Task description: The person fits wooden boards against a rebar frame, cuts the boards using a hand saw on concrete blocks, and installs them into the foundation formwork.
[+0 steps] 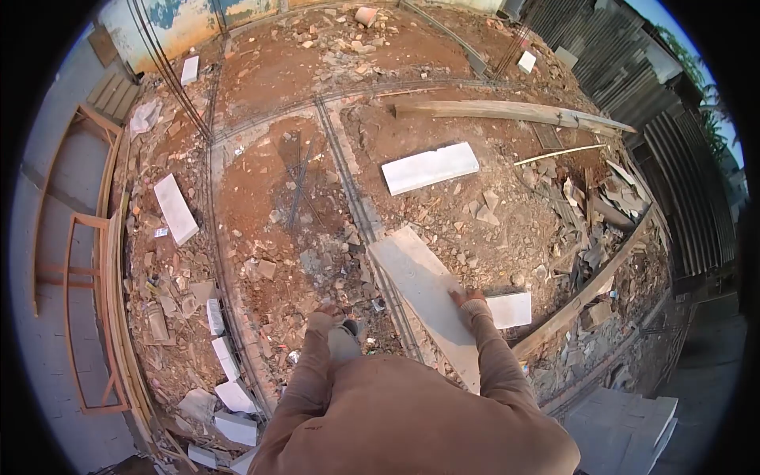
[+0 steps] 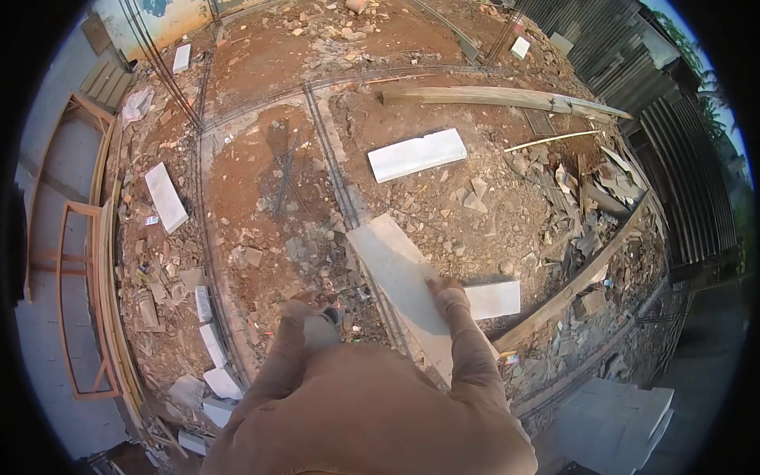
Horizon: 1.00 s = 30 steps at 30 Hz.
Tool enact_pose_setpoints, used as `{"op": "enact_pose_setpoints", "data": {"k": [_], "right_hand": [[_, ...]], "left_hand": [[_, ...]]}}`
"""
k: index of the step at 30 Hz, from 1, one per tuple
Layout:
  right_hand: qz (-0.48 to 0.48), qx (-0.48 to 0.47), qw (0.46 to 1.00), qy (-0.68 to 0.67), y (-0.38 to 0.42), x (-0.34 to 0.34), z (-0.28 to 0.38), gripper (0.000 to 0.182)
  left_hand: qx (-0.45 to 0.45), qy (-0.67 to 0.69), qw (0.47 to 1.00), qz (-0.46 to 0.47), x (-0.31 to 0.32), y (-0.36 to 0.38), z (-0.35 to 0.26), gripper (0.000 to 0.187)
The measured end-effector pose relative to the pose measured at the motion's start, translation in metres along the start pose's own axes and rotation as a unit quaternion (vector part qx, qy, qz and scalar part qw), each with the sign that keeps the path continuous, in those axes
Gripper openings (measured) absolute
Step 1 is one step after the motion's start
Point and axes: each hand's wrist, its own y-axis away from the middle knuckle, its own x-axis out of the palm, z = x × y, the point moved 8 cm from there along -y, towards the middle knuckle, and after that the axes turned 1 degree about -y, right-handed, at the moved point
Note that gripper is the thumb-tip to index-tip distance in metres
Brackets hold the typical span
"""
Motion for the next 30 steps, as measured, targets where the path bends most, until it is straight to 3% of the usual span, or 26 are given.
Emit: {"op": "enact_pose_setpoints", "data": {"k": [1,2,3,4,5,6,7,8,10,14,16,18,19,20,21,22,23,24,25,27,29,30], "right_hand": [[0.013,0.047,0.998,0.045,-0.014,0.027,-0.026,0.088],[0.027,0.13,0.991,0.024,0.018,0.015,-0.023,0.087],[0.03,0.189,0.981,-0.013,0.043,0.007,-0.022,0.084],[0.071,0.254,0.965,0.007,0.021,0.039,-0.069,0.083],[0.042,0.257,0.965,-0.039,0.047,0.042,-0.067,0.079],[0.149,0.235,0.952,-0.127,0.051,0.073,-0.089,0.075],[0.225,0.15,0.962,0.042,0.056,0.089,-0.093,0.068],[0.258,0.13,0.953,0.091,0.063,0.1,-0.093,0.065],[0.267,0.191,0.943,0.048,0.062,0.11,-0.074,0.061],[0.264,0.214,0.94,-0.004,-0.005,0.13,0.013,0.053],[0.253,0.172,0.952,0.003,-0.072,0.147,0.05,0.051],[0.212,0.132,0.968,0.023,-0.155,0.158,0.083,0.049],[0.24,0.2,0.95,0.007,-0.176,0.075,0.178,0.05],[0.173,0.229,0.958,0.012,-0.205,-0.002,0.254,0.06],[0.154,0.222,0.963,0.009,-0.227,-0.08,0.328,0.08],[0.081,0.219,0.972,-0.024,-0.227,-0.162,0.399,0.093],[0.043,0.199,0.978,0.043,-0.26,-0.199,0.424,0.089],[-0.008,0.18,0.983,0.031,-0.277,-0.242,0.452,0.089],[-0.036,0.17,0.984,0.025,-0.286,-0.28,0.476,0.089],[-0.112,0.133,0.985,-0.003,-0.298,-0.356,0.524,0.089],[-0.165,0.109,0.98,-0.028,-0.319,-0.394,0.548,0.09],[-0.182,0.092,0.974,-0.102,-0.332,-0.404,0.552,0.088]], "left_hand": [[0.016,-0.224,0.974,0.023,-0.001,0.001,0.054,0.045],[-0.131,-0.248,0.951,0.128,-0.031,0.014,0.087,0.045],[-0.235,-0.278,0.919,0.154,-0.042,0.022,0.154,0.037],[-0.247,-0.285,0.917,0.127,-0.099,0.045,0.138,0.031],[-0.18,-0.367,0.897,0.166,-0.102,0.042,0.188,0.031],[-0.242,-0.331,0.905,0.112,-0.122,0.045,0.234,0.032],[-0.265,-0.312,0.907,0.098,-0.159,0.051,0.228,0.034],[-0.286,-0.292,0.909,0.083,-0.199,0.056,0.211,0.036],[-0.213,-0.385,0.885,0.148,-0.21,0.029,0.261,0.035],[-0.242,-0.362,0.892,0.124,-0.259,-0.074,0.254,0.03],[-0.247,-0.352,0.875,0.221,-0.28,-0.142,0.216,0.033],[-0.149,-0.393,0.862,0.284,-0.294,-0.232,0.167,0.032],[-0.086,-0.417,0.853,0.302,-0.303,-0.286,0.142,0.031],[-0.055,-0.416,0.861,0.288,-0.316,-0.347,0.12,0.031],[-0.118,-0.338,0.909,0.214,-0.324,-0.417,0.136,0.041],[-0.112,-0.191,0.967,0.126,-0.36,-0.468,0.098,0.037],[-0.08,-0.039,0.995,0.046,-0.4,-0.518,0.053,0.035],[-0.071,0.154,0.984,-0.062,-0.447,-0.557,0.008,0.029],[-0.07,0.335,0.936,-0.083,-0.475,-0.6,-0.019,0.026],[-0.016,0.657,0.746,-0.109,-0.517,-0.689,-0.051,0.02],[0.005,0.633,0.767,-0.1,-0.564,-0.739,-0.107,0.019],[0.02,0.609,0.788,-0.095,-0.58,-0.76,-0.13,0.019]]}}
